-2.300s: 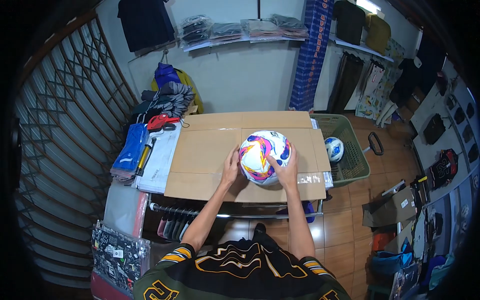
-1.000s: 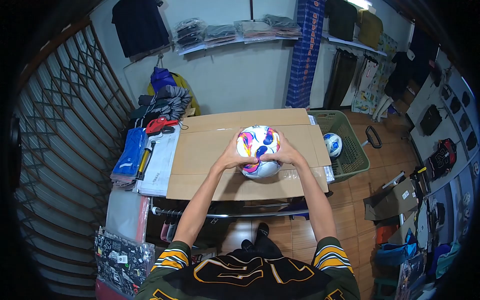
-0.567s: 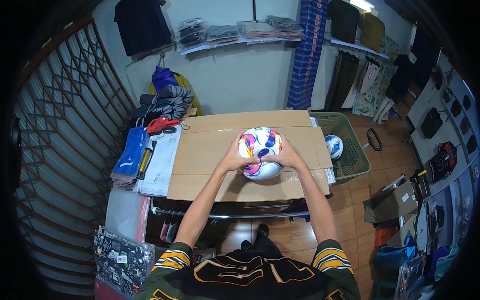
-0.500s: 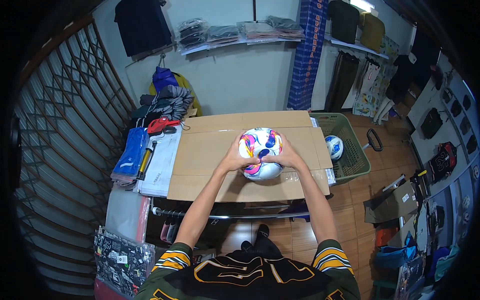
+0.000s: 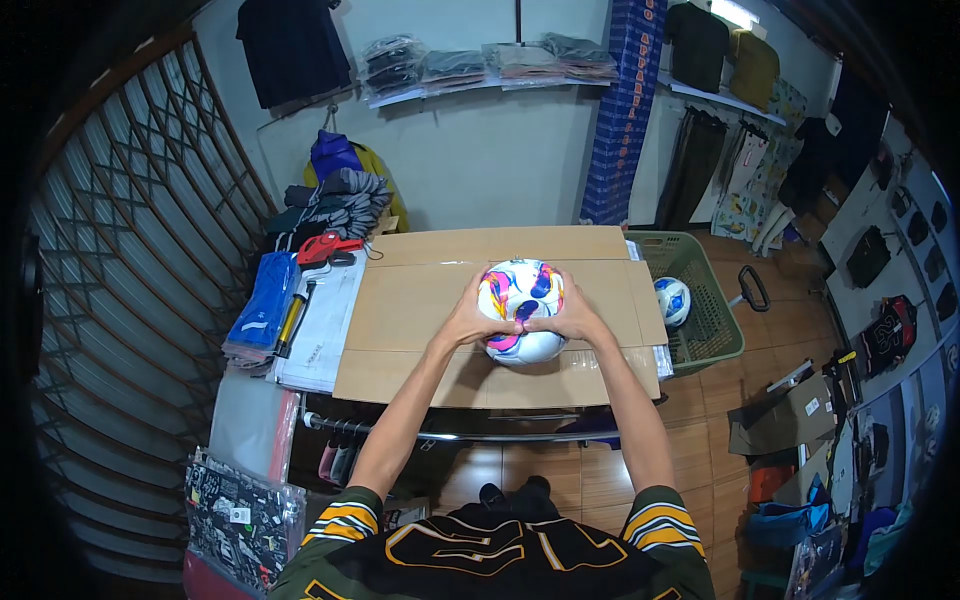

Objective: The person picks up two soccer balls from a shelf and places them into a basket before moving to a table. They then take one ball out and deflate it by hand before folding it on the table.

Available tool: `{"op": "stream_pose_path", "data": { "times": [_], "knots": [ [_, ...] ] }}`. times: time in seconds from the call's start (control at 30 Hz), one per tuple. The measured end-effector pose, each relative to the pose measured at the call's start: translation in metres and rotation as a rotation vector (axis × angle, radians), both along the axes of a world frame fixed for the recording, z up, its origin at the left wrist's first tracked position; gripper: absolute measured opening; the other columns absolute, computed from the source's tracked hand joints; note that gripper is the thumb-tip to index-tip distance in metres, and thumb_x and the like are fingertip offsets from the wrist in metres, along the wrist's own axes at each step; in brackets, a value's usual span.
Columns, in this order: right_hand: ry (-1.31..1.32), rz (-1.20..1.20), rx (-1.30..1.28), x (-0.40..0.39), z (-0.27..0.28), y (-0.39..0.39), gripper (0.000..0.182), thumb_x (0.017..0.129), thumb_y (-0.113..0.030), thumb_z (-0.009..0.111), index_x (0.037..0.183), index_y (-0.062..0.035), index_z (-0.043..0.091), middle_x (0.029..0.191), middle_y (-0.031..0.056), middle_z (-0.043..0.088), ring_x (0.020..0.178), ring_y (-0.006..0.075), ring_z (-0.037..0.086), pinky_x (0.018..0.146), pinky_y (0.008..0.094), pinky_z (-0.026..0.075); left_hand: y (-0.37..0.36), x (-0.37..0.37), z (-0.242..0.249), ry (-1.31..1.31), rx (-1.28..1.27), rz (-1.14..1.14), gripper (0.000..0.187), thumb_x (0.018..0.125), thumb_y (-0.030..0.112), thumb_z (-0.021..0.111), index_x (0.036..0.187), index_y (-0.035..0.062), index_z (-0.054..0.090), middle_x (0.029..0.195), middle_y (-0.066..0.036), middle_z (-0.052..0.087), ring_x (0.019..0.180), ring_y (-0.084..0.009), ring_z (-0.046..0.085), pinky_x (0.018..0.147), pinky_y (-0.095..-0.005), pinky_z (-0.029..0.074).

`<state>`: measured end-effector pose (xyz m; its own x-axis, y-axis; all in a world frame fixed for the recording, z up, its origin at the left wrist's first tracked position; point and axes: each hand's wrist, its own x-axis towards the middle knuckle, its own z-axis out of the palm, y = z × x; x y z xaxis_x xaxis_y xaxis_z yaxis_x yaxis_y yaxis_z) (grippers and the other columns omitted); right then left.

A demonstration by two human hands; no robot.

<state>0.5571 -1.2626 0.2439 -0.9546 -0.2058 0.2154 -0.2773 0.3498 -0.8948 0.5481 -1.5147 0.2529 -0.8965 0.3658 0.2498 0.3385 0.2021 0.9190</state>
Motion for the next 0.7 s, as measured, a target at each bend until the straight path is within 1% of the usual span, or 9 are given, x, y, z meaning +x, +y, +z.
{"op": "stream_pose_path", "data": {
  "times": [0.07, 0.1, 0.2, 0.3, 0.4, 0.6, 0.7],
  "knots": [
    [0.020, -0.007, 0.014, -0.001, -0.004, 0.000, 0.122, 0.052, -0.030, 0.103, 0.149, 0.0036, 0.037, 0.141, 0.0219, 0.055, 0.133, 0.0315, 0.054, 0.115, 0.0424, 0.043, 0.001, -0.007, -0.011, 0.013, -0.003, 0.021, 0.135, 0.054, 0.025, 0.104, 0.157, -0.0075, 0.024, 0.143, -0.021, 0.055, 0.130, -0.0274, 0.057, 0.112, -0.0396, 0.047],
    [0.030, -0.012, 0.022, -0.001, -0.002, 0.000, 0.121, 0.052, -0.030, 0.103, 0.149, 0.0036, 0.038, 0.141, 0.0221, 0.055, 0.132, 0.0316, 0.055, 0.115, 0.0423, 0.044, 0.004, -0.006, -0.008, 0.019, -0.003, 0.029, 0.134, 0.054, 0.025, 0.104, 0.157, -0.0071, 0.024, 0.143, -0.021, 0.055, 0.130, -0.0272, 0.057, 0.111, -0.0395, 0.047],
    [0.035, -0.018, 0.007, 0.004, 0.001, 0.000, 0.121, 0.053, -0.030, 0.103, 0.149, 0.0034, 0.038, 0.140, 0.0226, 0.056, 0.132, 0.0318, 0.056, 0.114, 0.0427, 0.044, 0.008, 0.002, 0.002, -0.063, 0.104, 0.023, 0.117, 0.050, 0.028, 0.102, 0.148, 0.0009, 0.044, 0.140, -0.020, 0.057, 0.129, -0.0293, 0.058, 0.111, -0.0426, 0.048],
    [0.068, -0.024, 0.007, 0.008, 0.005, -0.001, 0.119, 0.054, -0.030, 0.102, 0.149, 0.0031, 0.038, 0.140, 0.0229, 0.057, 0.131, 0.0322, 0.057, 0.113, 0.0432, 0.045, 0.009, -0.003, -0.007, 0.003, 0.025, 0.012, 0.129, 0.056, 0.022, 0.102, 0.157, -0.0049, 0.027, 0.140, -0.020, 0.058, 0.127, -0.0267, 0.059, 0.110, -0.0395, 0.049],
    [0.080, -0.018, 0.023, 0.012, 0.010, -0.001, 0.120, 0.055, -0.031, 0.101, 0.150, 0.0027, 0.036, 0.140, 0.0237, 0.057, 0.131, 0.0335, 0.057, 0.114, 0.0440, 0.045, 0.009, -0.003, -0.013, 0.033, -0.033, 0.059, 0.128, 0.057, 0.021, 0.102, 0.157, -0.0048, 0.027, 0.141, -0.020, 0.057, 0.127, -0.0265, 0.059, 0.110, -0.0396, 0.049],
    [-0.007, 0.007, 0.098, 0.005, 0.005, 0.007, 0.121, 0.057, -0.030, 0.099, 0.153, 0.0013, 0.031, 0.142, 0.0238, 0.055, 0.133, 0.0356, 0.054, 0.115, 0.0459, 0.044, 0.013, 0.003, -0.003, -0.009, -0.021, 0.047, 0.127, 0.057, 0.020, 0.102, 0.157, -0.0037, 0.027, 0.143, -0.020, 0.056, 0.128, -0.0269, 0.059, 0.110, -0.0402, 0.049],
    [-0.023, -0.009, 0.109, 0.007, 0.007, 0.008, 0.121, 0.058, -0.029, 0.098, 0.154, 0.0001, 0.030, 0.143, 0.0235, 0.053, 0.134, 0.0361, 0.053, 0.116, 0.0462, 0.043, 0.017, 0.009, -0.002, -0.035, 0.080, 0.076, 0.116, 0.055, 0.019, 0.101, 0.151, -0.0015, 0.039, 0.138, -0.018, 0.059, 0.126, -0.0274, 0.060, 0.109, -0.0408, 0.049]
  ]
}}
